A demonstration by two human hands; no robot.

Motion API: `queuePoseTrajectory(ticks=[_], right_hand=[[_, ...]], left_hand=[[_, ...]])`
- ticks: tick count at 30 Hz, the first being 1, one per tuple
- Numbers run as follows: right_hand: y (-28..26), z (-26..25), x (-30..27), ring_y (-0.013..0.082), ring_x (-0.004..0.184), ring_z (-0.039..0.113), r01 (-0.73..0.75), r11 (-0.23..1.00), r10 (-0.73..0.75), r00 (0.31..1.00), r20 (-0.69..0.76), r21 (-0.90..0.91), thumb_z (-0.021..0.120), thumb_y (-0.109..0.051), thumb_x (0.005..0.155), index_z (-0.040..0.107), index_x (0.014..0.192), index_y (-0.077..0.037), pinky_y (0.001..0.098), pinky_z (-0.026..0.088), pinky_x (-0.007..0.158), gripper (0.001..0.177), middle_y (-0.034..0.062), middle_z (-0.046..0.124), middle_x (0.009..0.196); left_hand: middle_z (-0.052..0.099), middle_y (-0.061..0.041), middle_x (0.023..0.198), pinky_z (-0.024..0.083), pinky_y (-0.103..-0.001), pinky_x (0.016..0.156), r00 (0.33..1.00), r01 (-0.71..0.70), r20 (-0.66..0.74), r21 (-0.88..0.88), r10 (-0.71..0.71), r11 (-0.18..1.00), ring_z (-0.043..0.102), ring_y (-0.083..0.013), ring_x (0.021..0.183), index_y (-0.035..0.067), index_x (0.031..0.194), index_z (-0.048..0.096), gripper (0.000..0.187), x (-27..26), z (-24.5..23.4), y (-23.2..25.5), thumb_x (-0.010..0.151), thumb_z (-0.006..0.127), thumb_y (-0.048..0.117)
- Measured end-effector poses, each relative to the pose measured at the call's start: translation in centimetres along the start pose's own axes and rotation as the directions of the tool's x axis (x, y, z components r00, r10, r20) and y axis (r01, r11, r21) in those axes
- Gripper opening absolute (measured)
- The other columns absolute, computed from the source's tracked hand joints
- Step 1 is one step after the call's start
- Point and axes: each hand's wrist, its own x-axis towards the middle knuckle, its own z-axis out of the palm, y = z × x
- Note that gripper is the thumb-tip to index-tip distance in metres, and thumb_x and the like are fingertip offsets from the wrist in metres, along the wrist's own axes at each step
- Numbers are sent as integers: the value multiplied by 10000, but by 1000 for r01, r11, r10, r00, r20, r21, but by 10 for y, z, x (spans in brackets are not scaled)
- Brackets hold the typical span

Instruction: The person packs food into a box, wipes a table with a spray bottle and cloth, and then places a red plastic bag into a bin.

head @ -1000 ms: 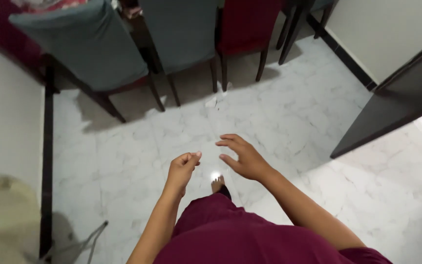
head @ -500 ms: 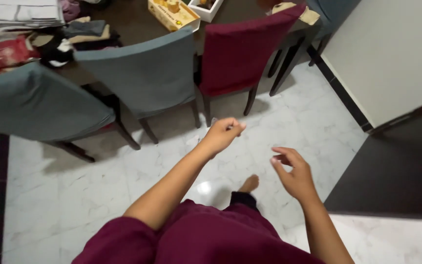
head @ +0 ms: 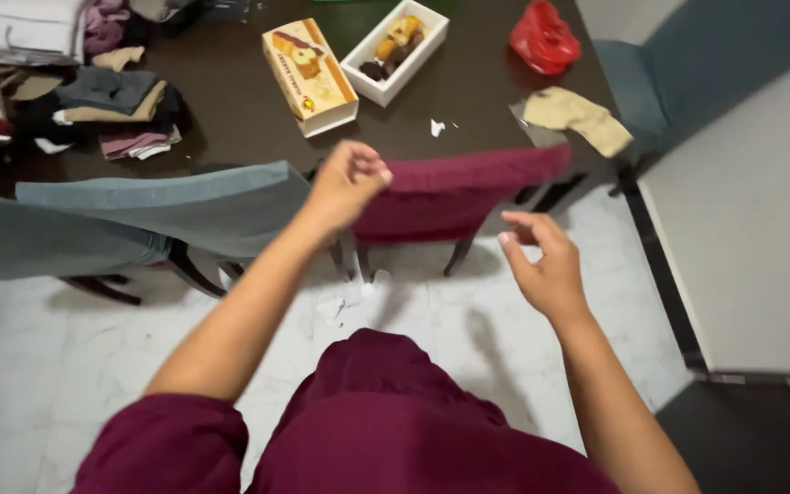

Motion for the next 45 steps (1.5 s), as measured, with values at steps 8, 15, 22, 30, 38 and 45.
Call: queuePoseTrajectory(ticks=[8, 15, 22, 30, 38, 45], right_hand=[[65, 10, 149, 139, 930, 701, -29, 997, 16, 987, 163, 77, 706, -107, 962, 699, 1199, -41, 272, 562, 807, 246, 66, 707, 1041], [135, 35, 254, 131, 924, 688, -216, 976, 187, 779, 598, -25, 710, -190, 905, 684, 1228, -88, 297, 547, 835, 340, 39, 725, 1029], [216, 115, 318, 203, 941, 683, -85, 979, 202, 544, 814, -187, 731, -228, 892, 671, 1261, -119, 333, 554, 839, 390, 89, 680, 1134], [281, 276, 369, 421, 1449, 369, 263, 963, -109, 555, 825, -50, 752, -174, 857, 402, 1504, -53, 454, 350, 1180, 745, 224, 268, 1630], [301, 312, 380, 384, 1230, 530, 311, 930, -22, 576, 817, -194, 727, -275, 892, 532, 1366, -94, 511, 447, 1002, 543, 136, 484, 1432], [362, 238, 331, 407, 1066, 586, 172, 985, -102, 704, 703, -28, 728, -146, 894, 683, 1104, -55, 475, 489, 948, 233, 167, 623, 1154]], left_hand=[[707, -121, 1122, 570, -326, 892, 952, 153, -305, 466, -4, 871, 699, -209, 1016, 33, 1242, 543, 569, 200, -121, -106, 788, 852, 178], [652, -181, 1283, 533, -389, 998, 809, 499, -537, 413, -238, 762, 646, -349, 1199, 40, 1438, 399, 904, 304, -141, -166, 696, 897, 173], [413, -220, 1518, 357, -399, 1175, 729, 546, -648, 355, -221, 759, 408, -372, 1427, 28, 1594, 79, 1284, 335, -115, -185, 684, 959, 244], [48, -239, 1613, 254, -570, 1172, 448, 736, -846, 165, -289, 657, 183, -440, 1485, 115, 1553, 90, 1213, 339, -53, -174, 694, 930, 290], [260, -169, 1536, 314, -551, 1103, 702, 688, -559, 372, -442, 623, 300, -377, 1421, 146, 1452, 310, 929, 305, 8, -144, 749, 884, 343], [735, -98, 949, 561, -363, 834, 878, 463, -363, 470, -313, 752, 720, -259, 913, 64, 999, 672, 316, 304, 23, -203, 777, 832, 223]])
